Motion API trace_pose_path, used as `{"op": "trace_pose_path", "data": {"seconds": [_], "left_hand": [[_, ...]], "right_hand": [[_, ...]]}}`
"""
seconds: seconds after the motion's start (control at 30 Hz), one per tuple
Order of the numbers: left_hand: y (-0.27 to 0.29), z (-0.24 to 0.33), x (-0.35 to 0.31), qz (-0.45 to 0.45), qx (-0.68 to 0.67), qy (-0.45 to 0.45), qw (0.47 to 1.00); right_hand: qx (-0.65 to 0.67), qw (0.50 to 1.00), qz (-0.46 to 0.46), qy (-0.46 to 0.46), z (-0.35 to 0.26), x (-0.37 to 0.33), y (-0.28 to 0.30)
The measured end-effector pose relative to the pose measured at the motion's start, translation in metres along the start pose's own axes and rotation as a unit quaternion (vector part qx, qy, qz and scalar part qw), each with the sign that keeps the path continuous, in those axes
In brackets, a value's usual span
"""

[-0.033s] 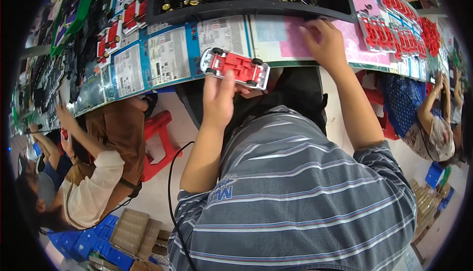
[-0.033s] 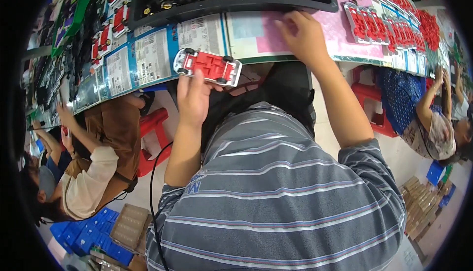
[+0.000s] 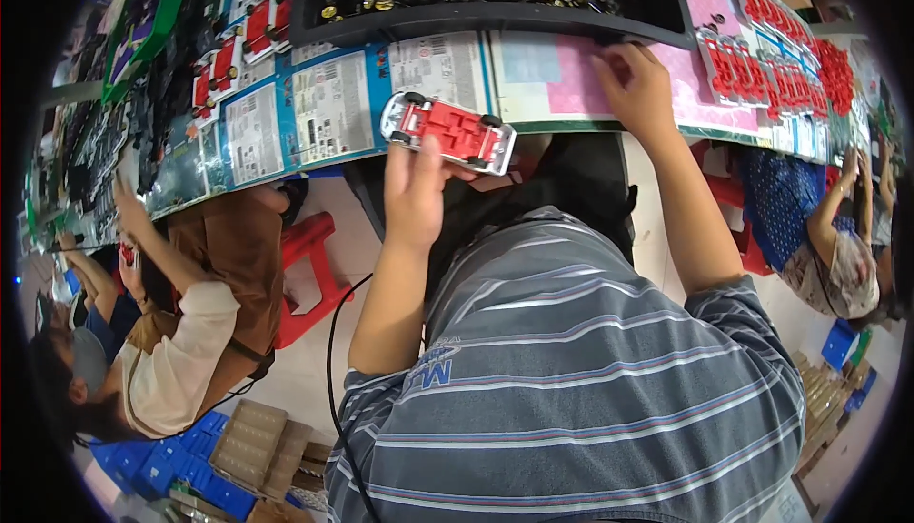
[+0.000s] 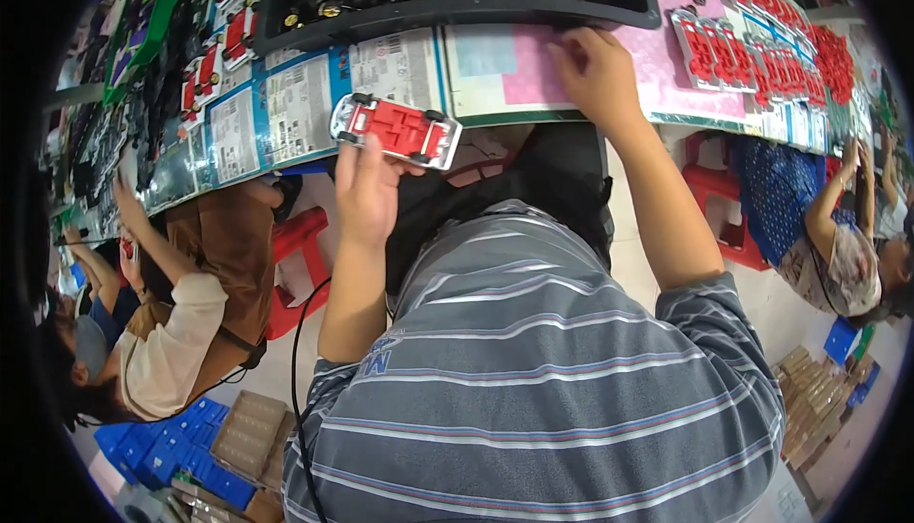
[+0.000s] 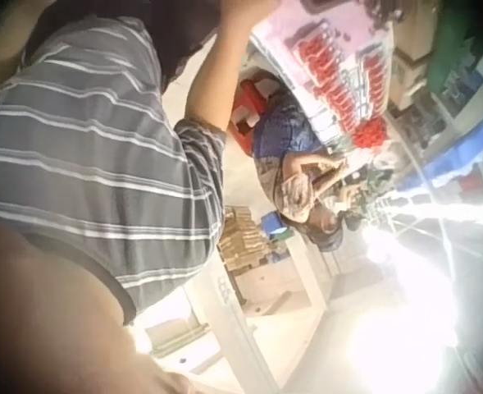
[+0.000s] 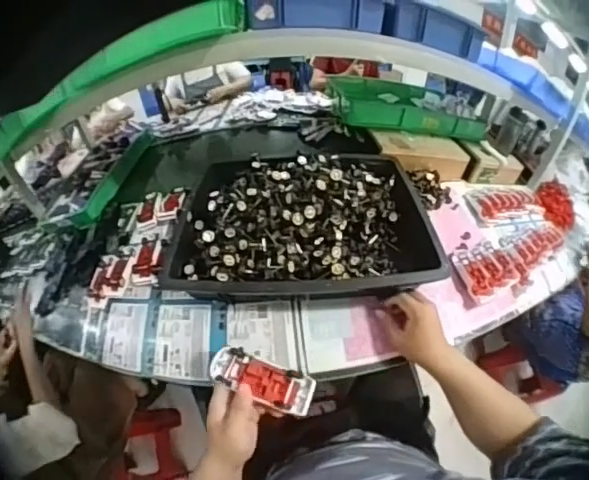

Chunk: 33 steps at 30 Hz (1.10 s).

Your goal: The person assembles toy cars by taking wheel axles from a tray, fitting them onto toy car chassis by hand, and placing the assembled cars on the table.

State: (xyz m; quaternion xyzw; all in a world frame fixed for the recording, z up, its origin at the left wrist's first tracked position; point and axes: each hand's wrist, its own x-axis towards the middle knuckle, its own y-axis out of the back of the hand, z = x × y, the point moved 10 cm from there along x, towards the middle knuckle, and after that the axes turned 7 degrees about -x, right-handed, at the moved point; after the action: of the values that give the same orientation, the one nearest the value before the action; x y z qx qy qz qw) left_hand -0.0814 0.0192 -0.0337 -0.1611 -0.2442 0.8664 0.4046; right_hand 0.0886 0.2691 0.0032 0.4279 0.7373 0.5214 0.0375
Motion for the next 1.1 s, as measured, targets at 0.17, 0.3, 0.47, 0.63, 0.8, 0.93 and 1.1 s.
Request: {"op": "trace_pose_path", "data": {"seconds": [0.17,0.3,0.47,0.63,0.8,0.93,1.1], "left_hand": [[0.074,0.054,0.007,0.084,0.007,-0.059,0.995],[0.156,0.106,0.019,0.138,0.029,-0.11,0.984],[0.226,0.172,0.024,0.294,0.238,-0.102,0.92],[0.316,0.203,0.028,0.356,0.381,0.019,0.853],[0.333,0.207,0.042,0.389,0.4,0.077,0.827],[0.356,0.239,0.047,0.382,0.556,-0.011,0.738],[0.249,0.24,0.03,0.379,0.781,-0.044,0.495]], "right_hand": [[0.023,0.999,0.024,-0.029,0.007,-0.006,0.002],[-0.045,0.998,0.012,0.034,-0.008,0.001,-0.003],[-0.043,0.999,-0.007,0.007,-0.004,0.001,-0.006],[-0.03,0.999,0.009,0.018,-0.005,0.002,-0.005],[-0.039,0.999,-0.002,0.002,0.002,-0.001,-0.004],[-0.003,1.0,0.003,0.009,-0.001,0.0,0.002],[0.007,1.0,0.012,-0.015,0.007,-0.022,0.066]]}}
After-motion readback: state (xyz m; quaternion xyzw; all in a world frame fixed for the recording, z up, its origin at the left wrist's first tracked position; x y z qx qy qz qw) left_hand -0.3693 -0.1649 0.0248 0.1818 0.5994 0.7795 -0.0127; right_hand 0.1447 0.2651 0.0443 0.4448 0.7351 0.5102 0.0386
